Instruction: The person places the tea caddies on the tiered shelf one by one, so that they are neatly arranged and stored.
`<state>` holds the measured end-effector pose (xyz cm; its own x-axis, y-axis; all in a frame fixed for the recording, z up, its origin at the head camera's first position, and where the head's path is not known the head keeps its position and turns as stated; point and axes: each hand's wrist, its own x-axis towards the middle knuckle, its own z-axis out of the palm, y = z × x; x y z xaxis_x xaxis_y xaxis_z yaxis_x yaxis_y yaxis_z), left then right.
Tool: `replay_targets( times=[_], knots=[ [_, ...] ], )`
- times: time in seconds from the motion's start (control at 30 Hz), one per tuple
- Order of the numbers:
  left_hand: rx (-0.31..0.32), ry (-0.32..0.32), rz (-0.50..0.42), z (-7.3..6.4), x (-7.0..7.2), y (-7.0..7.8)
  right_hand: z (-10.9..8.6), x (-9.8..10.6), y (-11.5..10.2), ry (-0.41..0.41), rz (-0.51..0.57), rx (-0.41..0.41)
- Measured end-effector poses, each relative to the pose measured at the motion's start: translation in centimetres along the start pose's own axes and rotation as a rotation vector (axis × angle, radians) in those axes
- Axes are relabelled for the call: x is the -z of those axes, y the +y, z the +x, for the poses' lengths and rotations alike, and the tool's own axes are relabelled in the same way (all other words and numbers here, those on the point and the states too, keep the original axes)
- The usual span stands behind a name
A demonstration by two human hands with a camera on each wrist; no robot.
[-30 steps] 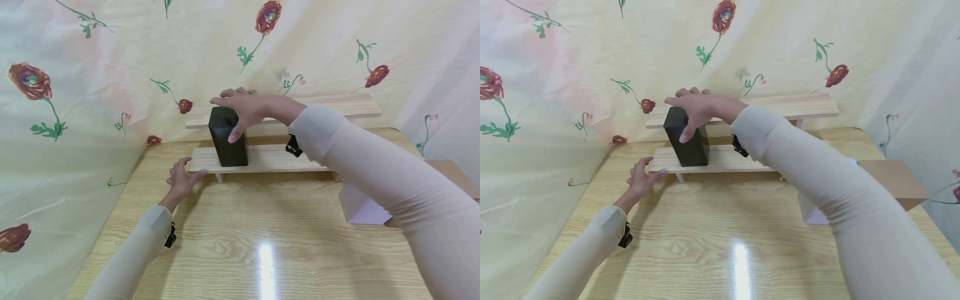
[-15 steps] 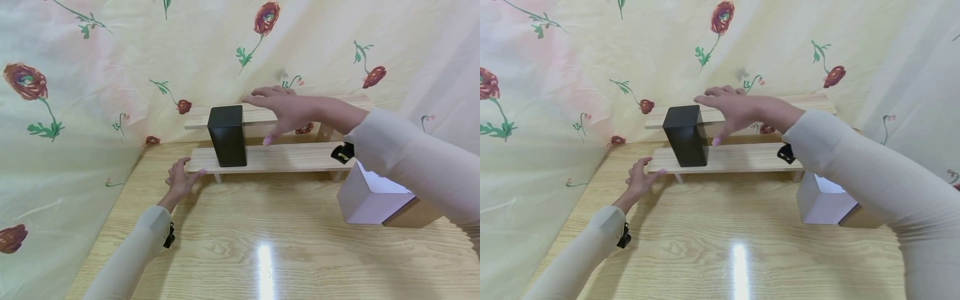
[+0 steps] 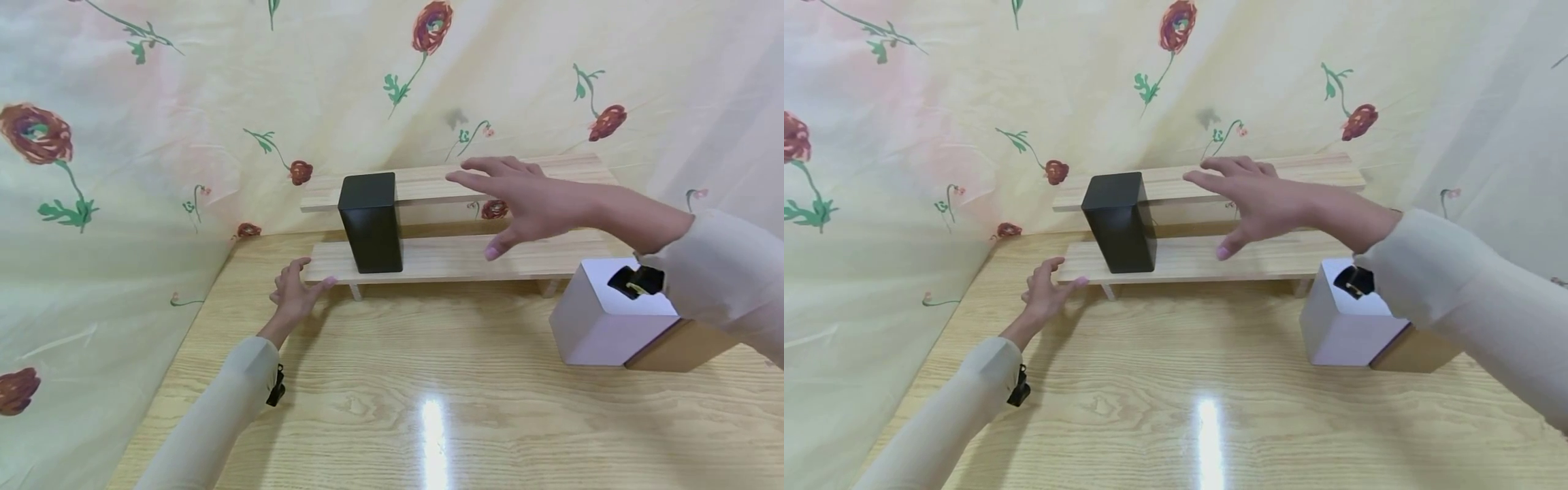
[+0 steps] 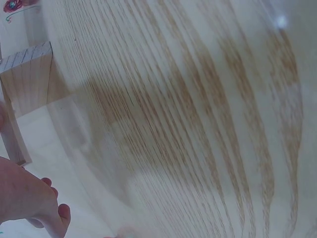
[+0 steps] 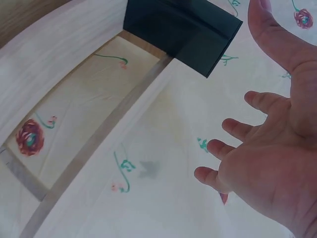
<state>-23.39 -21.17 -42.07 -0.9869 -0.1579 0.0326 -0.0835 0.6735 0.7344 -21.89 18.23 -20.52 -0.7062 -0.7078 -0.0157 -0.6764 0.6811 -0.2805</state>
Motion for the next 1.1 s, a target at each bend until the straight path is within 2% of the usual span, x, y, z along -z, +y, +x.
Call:
replay_targets(
  times=[0.27,0.67,0.9,1.1],
  knots=[
    [0.0,-0.003,-0.006,0.0,0.0,-0.1,-2.9,-1.1,1.2,0.034,0.018,-0.017],
    [0.006,-0.007,-0.001,0.1,0.0,0.0,-6.0,-2.4,2.8,0.015,0.033,-0.06],
    [0.0,-0.01,-0.001,0.0,0.0,0.1,-8.5,-3.6,4.4,0.083,0.045,-0.046],
    [-0.008,-0.01,0.0,0.0,0.0,0.2,-9.8,-4.2,5.2,0.125,0.035,-0.017]
  ],
)
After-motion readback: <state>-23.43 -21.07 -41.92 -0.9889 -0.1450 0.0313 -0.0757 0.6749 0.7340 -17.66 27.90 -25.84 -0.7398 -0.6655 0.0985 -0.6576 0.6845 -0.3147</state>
